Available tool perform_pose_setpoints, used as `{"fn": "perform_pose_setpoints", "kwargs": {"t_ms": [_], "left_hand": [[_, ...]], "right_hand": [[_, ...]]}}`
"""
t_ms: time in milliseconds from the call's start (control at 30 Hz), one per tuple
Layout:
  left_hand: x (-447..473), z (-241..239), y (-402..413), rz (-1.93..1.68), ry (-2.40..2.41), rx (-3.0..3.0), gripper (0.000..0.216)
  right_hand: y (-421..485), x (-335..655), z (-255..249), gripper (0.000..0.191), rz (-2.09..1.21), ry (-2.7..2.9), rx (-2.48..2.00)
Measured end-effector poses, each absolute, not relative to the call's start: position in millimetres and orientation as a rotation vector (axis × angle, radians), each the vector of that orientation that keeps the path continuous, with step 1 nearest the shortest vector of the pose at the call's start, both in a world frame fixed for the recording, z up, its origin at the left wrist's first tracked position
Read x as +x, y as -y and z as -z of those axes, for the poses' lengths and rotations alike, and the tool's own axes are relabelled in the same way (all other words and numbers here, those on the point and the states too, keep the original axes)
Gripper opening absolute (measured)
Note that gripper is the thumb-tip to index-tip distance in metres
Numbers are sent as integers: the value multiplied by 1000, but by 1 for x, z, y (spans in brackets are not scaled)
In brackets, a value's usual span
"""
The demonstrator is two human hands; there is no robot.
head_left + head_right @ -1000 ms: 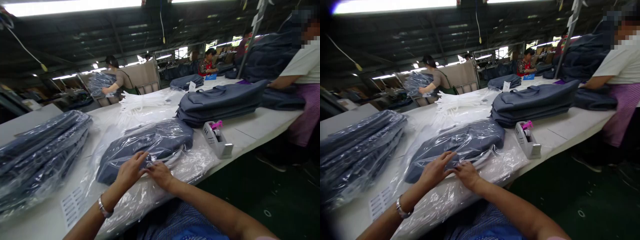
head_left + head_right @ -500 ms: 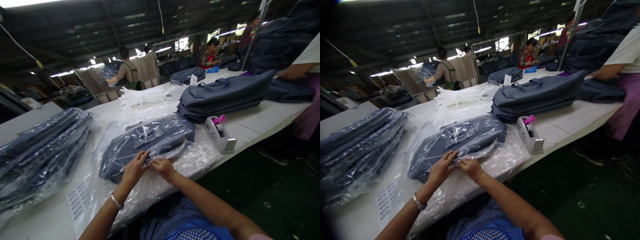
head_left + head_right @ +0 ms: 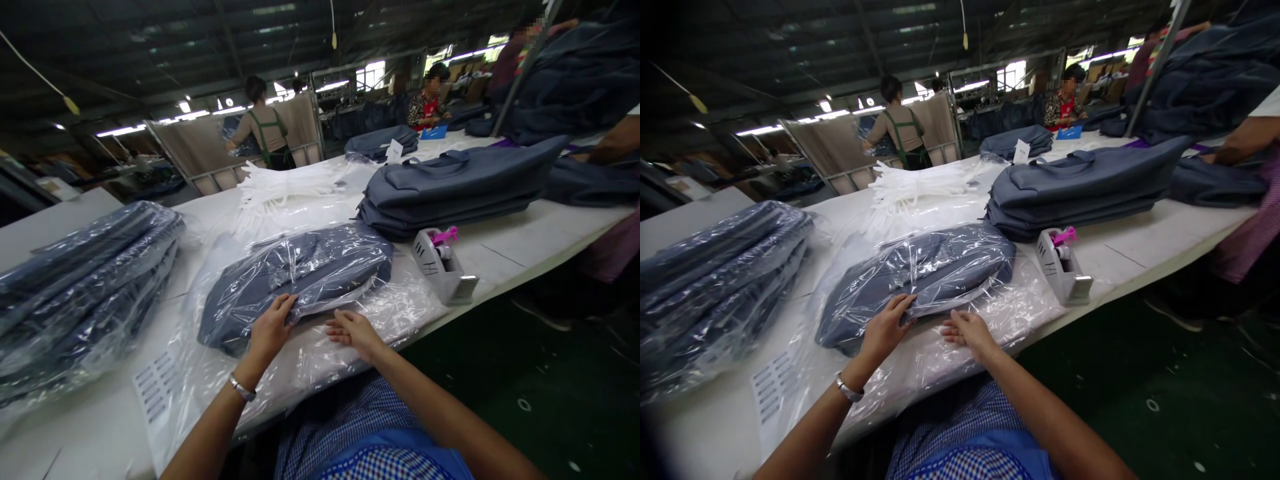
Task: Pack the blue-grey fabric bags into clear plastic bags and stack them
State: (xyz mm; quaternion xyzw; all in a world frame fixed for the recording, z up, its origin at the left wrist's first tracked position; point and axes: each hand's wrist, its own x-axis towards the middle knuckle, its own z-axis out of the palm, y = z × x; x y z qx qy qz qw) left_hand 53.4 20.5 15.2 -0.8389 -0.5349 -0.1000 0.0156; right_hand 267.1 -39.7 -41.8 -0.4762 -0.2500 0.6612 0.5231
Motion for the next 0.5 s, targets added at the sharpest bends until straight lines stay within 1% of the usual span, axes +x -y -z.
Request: {"fn": "perform_pose_setpoints", "kwargs": {"t_ms": [133,300,433,500], "left_hand": [[52,-21,-22,303,1654,-2641,53],[46,-35,-31,265,1558,-2682,47],[44,-39,-33,240,1530,-2684,44],[45,-33,-30,255,1551,-2679,44]], "right_hand": [[20,266,36,20,-1618,415,-1057],[-6,247,34,16,-1634,414,-1055],[-34,232,42,6,-1519,406,-1061],[-43,229,48,9,-1466,422,-1067]]}}
